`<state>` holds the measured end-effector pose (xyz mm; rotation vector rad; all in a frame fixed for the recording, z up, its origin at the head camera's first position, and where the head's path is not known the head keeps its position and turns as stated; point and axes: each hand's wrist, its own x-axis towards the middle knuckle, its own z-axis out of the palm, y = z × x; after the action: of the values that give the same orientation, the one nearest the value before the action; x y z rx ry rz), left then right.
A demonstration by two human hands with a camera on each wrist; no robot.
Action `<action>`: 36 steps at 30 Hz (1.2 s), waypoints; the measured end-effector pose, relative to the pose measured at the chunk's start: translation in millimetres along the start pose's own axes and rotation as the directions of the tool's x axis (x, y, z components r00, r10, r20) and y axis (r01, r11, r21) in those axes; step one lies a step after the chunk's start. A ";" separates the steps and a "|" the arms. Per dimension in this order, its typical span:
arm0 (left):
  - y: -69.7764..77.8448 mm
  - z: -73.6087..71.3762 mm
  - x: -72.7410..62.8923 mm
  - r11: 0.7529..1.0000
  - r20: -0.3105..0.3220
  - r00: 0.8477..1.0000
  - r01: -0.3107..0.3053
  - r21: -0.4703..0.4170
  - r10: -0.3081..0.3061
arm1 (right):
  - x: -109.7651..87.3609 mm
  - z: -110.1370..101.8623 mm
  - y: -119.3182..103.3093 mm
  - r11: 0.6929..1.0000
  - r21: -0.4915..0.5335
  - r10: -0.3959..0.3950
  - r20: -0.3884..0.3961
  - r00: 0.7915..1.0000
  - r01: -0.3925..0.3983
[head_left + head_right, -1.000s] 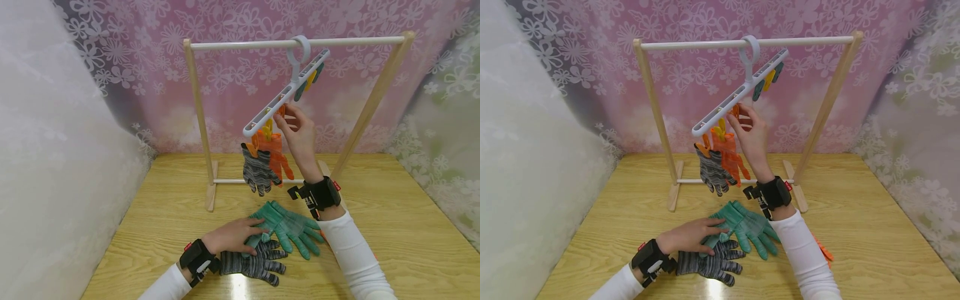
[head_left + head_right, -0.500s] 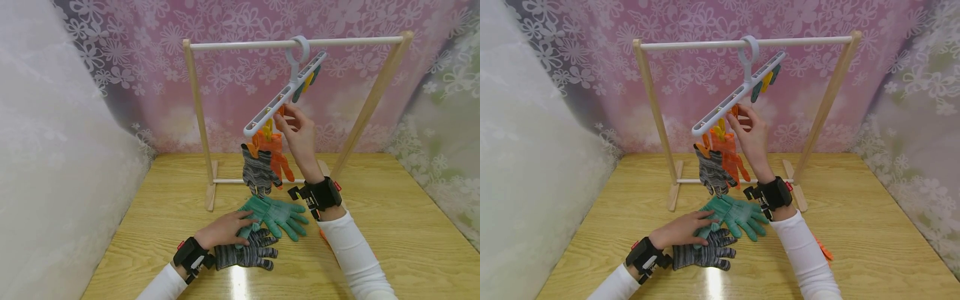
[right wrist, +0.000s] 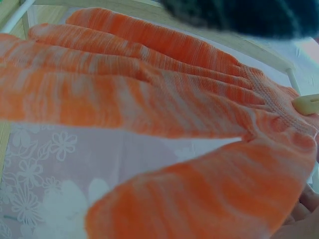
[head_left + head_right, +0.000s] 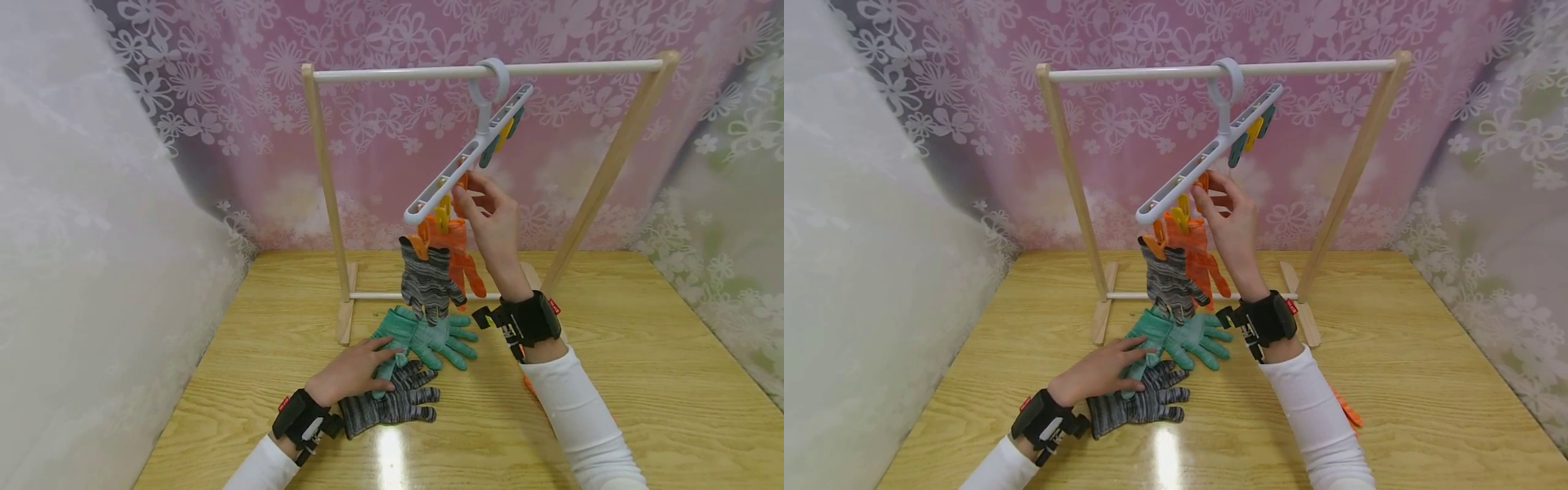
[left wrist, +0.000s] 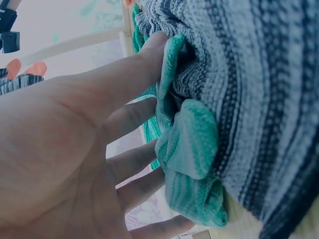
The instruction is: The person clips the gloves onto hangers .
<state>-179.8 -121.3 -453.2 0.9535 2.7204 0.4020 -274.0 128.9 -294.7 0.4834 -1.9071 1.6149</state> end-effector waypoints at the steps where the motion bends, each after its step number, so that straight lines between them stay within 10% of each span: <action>1: -0.3 0.0 0.1 1.000 -0.001 1.000 0.000 -0.002 0.000 | 0.0 -0.5 -0.2 1.000 -0.005 0.001 0.000 1.000 -0.001; 13: -2.8 -6.2 9.3 0.995 -0.118 0.992 -0.061 -0.076 0.052 | -0.5 -4.4 -1.4 1.000 -0.007 0.000 -0.007 1.000 0.000; 24: -13.7 -19.8 38.9 0.997 -0.459 0.885 0.060 -0.047 -0.075 | 1.1 -8.9 -2.4 1.000 0.023 -0.002 -0.006 1.000 0.002; 36: -24.6 -10.4 70.3 0.961 -0.395 0.876 0.256 -0.108 -0.278 | -2.0 -10.0 -5.5 0.999 0.038 0.015 0.003 1.000 -0.015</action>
<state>-250.6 -96.9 -460.3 0.5065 3.1369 0.6801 -267.1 137.4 -290.9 0.4887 -1.8894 1.6639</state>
